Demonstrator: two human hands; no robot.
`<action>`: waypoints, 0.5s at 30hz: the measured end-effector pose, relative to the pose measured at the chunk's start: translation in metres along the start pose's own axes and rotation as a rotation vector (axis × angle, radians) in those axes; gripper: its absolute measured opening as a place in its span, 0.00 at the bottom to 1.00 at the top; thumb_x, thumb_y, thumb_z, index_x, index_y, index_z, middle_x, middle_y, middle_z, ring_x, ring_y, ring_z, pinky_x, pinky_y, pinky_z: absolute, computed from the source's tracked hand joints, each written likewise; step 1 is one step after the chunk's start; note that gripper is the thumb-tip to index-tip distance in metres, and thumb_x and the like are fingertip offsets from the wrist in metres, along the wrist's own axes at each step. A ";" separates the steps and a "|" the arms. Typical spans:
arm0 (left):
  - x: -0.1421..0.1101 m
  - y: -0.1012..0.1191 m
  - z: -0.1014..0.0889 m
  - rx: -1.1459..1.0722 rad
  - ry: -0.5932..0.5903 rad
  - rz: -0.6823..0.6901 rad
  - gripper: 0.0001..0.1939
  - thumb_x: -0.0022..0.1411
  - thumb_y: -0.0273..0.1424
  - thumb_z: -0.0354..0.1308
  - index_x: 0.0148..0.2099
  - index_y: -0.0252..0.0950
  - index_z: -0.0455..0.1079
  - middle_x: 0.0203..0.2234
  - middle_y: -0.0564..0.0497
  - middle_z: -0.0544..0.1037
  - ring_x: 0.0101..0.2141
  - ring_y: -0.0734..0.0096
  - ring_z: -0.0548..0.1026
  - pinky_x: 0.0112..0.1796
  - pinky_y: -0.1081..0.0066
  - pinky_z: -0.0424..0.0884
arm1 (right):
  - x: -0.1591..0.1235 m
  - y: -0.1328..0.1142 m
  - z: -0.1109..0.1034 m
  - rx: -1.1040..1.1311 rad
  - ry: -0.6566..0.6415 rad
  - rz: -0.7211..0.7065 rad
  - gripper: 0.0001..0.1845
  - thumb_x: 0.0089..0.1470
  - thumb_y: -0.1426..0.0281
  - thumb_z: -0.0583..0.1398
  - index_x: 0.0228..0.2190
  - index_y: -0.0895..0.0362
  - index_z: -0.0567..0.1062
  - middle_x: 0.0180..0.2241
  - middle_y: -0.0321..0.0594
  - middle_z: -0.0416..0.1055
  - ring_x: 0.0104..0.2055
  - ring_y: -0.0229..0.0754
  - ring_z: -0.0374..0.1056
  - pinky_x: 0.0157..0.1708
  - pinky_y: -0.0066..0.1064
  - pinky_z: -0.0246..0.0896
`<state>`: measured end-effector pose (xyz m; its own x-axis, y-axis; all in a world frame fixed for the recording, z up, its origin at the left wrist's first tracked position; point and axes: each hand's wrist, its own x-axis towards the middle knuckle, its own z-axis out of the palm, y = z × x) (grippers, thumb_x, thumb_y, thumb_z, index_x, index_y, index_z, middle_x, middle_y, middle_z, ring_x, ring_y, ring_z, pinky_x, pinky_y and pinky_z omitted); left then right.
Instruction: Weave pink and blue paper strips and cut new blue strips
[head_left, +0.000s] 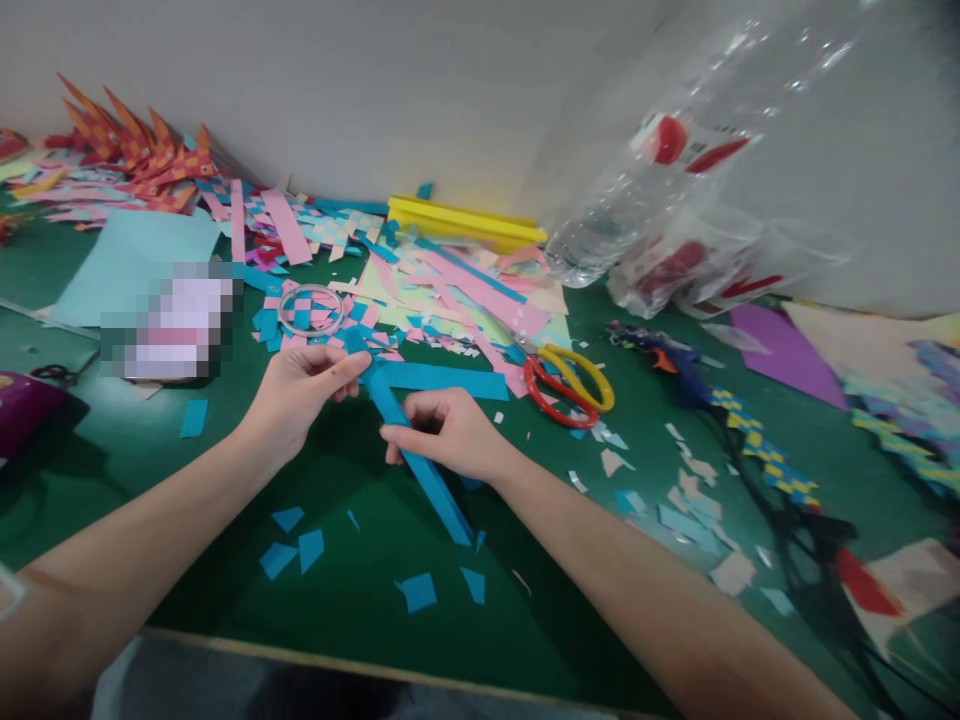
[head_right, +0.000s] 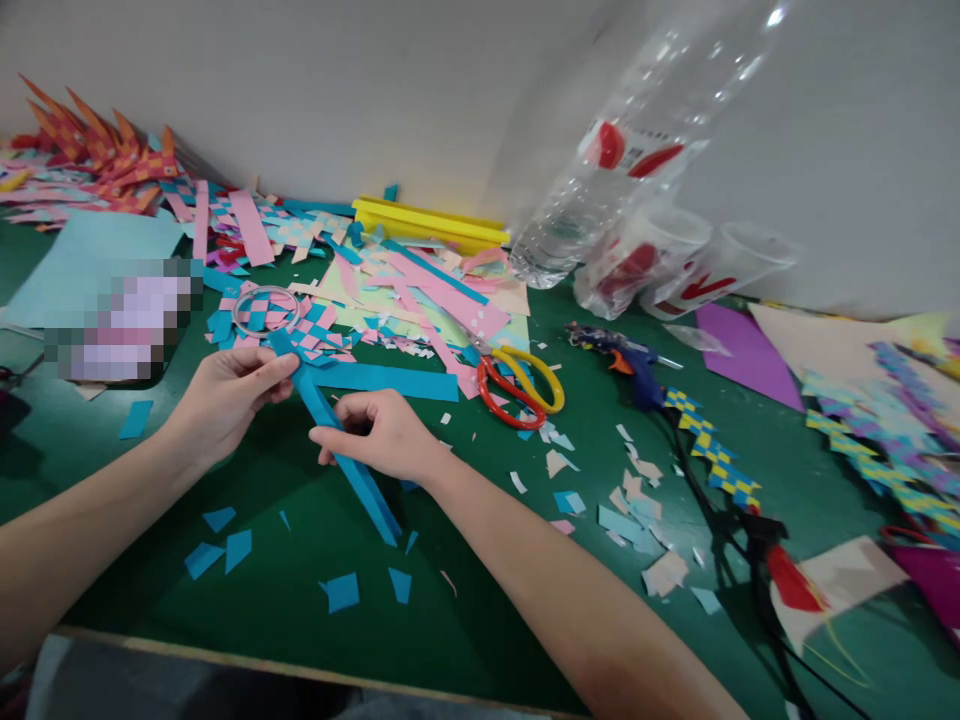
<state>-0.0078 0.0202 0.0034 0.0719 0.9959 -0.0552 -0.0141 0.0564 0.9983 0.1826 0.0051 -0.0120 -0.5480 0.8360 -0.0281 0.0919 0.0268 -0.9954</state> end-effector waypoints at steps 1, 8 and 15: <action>-0.001 -0.001 0.001 -0.003 -0.010 -0.002 0.14 0.50 0.37 0.67 0.22 0.34 0.70 0.17 0.55 0.70 0.21 0.79 0.66 0.24 0.77 0.62 | 0.000 0.000 0.001 0.016 0.003 0.007 0.13 0.48 0.61 0.65 0.23 0.58 0.73 0.23 0.39 0.78 0.24 0.36 0.72 0.26 0.26 0.66; -0.003 -0.005 0.004 0.044 -0.078 0.012 0.13 0.53 0.36 0.66 0.22 0.34 0.72 0.18 0.56 0.73 0.23 0.79 0.68 0.27 0.78 0.63 | 0.003 0.002 0.003 0.073 0.071 -0.002 0.18 0.50 0.60 0.64 0.18 0.56 0.67 0.24 0.40 0.79 0.26 0.38 0.75 0.28 0.28 0.69; -0.001 -0.007 0.002 0.048 -0.068 0.048 0.13 0.54 0.36 0.65 0.23 0.34 0.72 0.19 0.55 0.74 0.24 0.79 0.69 0.29 0.77 0.63 | 0.004 0.008 0.003 0.152 0.091 0.010 0.19 0.48 0.61 0.65 0.18 0.56 0.64 0.23 0.40 0.79 0.26 0.39 0.76 0.28 0.28 0.70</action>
<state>-0.0059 0.0187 -0.0037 0.1403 0.9901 -0.0075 0.0282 0.0036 0.9996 0.1787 0.0076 -0.0204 -0.4699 0.8819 -0.0366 -0.0333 -0.0592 -0.9977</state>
